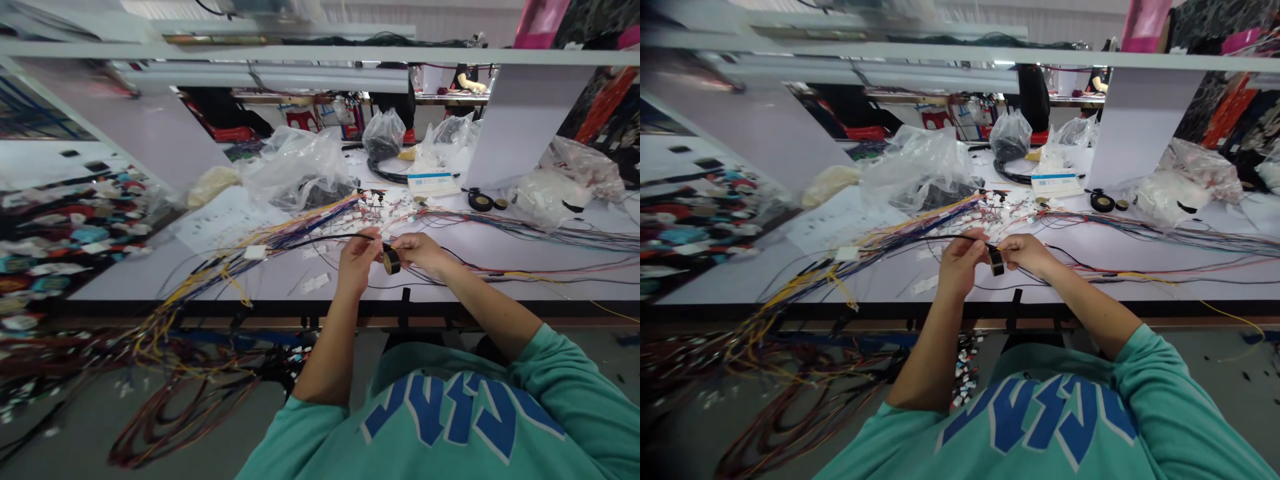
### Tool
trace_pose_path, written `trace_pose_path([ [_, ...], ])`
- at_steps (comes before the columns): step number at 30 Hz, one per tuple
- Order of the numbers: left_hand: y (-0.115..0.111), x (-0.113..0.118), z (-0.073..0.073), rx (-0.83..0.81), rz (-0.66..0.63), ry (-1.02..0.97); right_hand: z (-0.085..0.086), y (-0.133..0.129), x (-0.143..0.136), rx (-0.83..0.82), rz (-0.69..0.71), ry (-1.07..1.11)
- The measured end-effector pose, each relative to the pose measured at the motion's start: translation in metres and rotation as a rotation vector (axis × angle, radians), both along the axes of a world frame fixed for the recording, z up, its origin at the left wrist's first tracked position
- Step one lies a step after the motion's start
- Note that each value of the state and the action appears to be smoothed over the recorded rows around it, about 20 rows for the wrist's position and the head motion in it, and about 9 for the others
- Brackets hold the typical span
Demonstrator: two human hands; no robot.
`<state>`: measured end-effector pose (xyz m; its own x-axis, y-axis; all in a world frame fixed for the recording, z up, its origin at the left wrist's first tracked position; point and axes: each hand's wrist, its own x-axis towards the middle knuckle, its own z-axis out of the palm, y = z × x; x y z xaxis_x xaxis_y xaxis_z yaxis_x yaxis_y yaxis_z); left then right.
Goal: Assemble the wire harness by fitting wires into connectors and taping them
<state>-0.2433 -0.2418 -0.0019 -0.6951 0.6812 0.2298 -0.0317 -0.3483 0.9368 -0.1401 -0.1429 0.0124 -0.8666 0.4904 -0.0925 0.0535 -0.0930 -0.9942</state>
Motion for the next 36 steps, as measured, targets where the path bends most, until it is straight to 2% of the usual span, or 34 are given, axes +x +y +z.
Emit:
trace_pose_path([
  [3, -0.001, 0.003, -0.001, -0.077, -0.022, 0.051, -0.001, -0.001, 0.001, 0.065, -0.005, -0.007],
  [6, -0.004, 0.004, 0.002, -0.119, 0.0, -0.001, -0.001, -0.003, 0.007, 0.329, -0.016, -0.059],
  [8, -0.005, 0.004, 0.005, -0.149, 0.007, -0.031, 0.001, -0.007, 0.013, 0.685, -0.075, -0.04],
  [10, -0.004, 0.005, 0.007, -0.162, 0.012, -0.039, 0.004, -0.011, 0.019, 1.14, -0.093, 0.052],
  [13, -0.003, 0.006, 0.007, -0.148, 0.04, -0.055, 0.007, -0.019, 0.027, 1.754, 0.097, 0.227],
  [15, -0.002, 0.006, 0.006, -0.142, 0.032, -0.084, 0.01, -0.022, 0.032, 2.007, 0.237, 0.261],
  [17, -0.002, 0.005, 0.005, -0.145, -0.023, -0.116, 0.014, -0.023, 0.036, 2.101, 0.31, 0.206],
  [20, -0.005, 0.003, 0.003, -0.155, -0.117, -0.131, 0.023, -0.019, 0.041, 1.958, 0.365, 0.062],
  [23, -0.012, 0.005, 0.001, -0.175, -0.139, -0.041, 0.032, -0.008, 0.042, 1.686, 0.29, -0.145],
  [25, -0.017, 0.008, 0.003, -0.2, -0.101, 0.104, 0.035, 0.002, 0.037, 1.501, 0.234, -0.255],
  [28, -0.025, 0.01, 0.007, -0.213, -0.013, 0.417, 0.029, 0.015, 0.025, 1.158, 0.274, -0.205],
  [31, -0.026, 0.008, 0.008, -0.114, 0.079, 0.642, 0.013, 0.018, 0.013, 0.724, 0.31, -0.036],
  [34, -0.018, 0.003, 0.001, 0.04, 0.051, 0.534, -0.003, 0.013, 0.011, 0.408, 0.276, -0.027],
  [36, -0.012, 0.002, -0.008, 0.09, -0.055, 0.324, -0.008, 0.01, 0.016, 0.392, 0.23, -0.082],
])
